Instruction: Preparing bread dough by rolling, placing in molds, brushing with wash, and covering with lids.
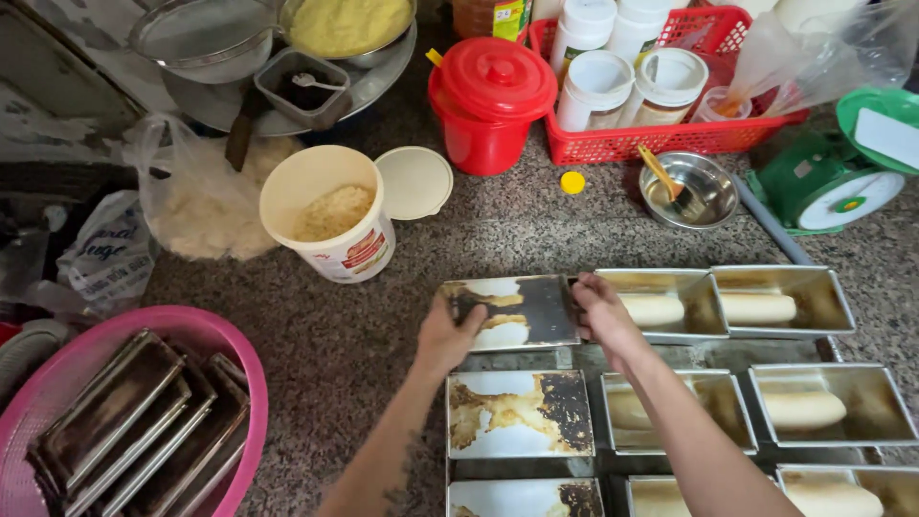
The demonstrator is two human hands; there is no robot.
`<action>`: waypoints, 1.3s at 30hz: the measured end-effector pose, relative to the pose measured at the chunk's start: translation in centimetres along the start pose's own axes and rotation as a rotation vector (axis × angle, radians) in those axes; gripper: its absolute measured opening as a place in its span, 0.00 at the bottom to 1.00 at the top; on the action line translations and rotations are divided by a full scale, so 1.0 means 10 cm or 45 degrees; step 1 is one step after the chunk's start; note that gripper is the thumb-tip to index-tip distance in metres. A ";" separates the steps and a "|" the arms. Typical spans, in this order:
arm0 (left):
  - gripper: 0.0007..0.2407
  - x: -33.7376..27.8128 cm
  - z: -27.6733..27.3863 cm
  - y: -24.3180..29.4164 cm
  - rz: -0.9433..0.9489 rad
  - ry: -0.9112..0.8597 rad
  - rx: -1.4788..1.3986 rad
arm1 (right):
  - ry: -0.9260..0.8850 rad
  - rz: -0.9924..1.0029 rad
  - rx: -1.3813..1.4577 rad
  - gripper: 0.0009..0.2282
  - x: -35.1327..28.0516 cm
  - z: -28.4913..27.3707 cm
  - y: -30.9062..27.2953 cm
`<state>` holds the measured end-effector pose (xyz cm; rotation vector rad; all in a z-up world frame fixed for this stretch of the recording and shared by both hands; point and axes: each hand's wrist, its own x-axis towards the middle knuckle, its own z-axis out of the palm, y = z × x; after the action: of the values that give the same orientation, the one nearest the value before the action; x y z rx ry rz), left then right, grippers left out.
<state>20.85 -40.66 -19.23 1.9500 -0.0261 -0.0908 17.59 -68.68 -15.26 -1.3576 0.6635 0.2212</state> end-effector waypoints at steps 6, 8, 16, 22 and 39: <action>0.36 0.06 0.10 0.34 -0.330 -0.053 0.078 | -0.045 -0.431 -0.546 0.33 0.16 -0.03 0.09; 0.35 0.09 0.11 0.31 -0.247 -0.052 -0.042 | 0.036 -0.307 -0.596 0.36 0.09 0.04 0.00; 0.34 -0.09 -0.17 0.36 -0.235 -0.004 -0.188 | 0.145 -0.541 -1.000 0.36 -0.18 0.12 -0.13; 0.15 -0.96 -1.71 0.47 0.423 0.469 0.435 | 0.287 -1.093 -1.238 0.24 -1.01 0.79 -0.48; 0.08 -1.60 -4.42 -0.76 -0.289 0.414 1.519 | -0.337 -1.053 -0.923 0.19 -1.46 1.92 -0.11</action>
<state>8.04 4.10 -9.16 3.1284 0.4509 0.1307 12.50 -47.41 -4.99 -2.1322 -0.2738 -0.0443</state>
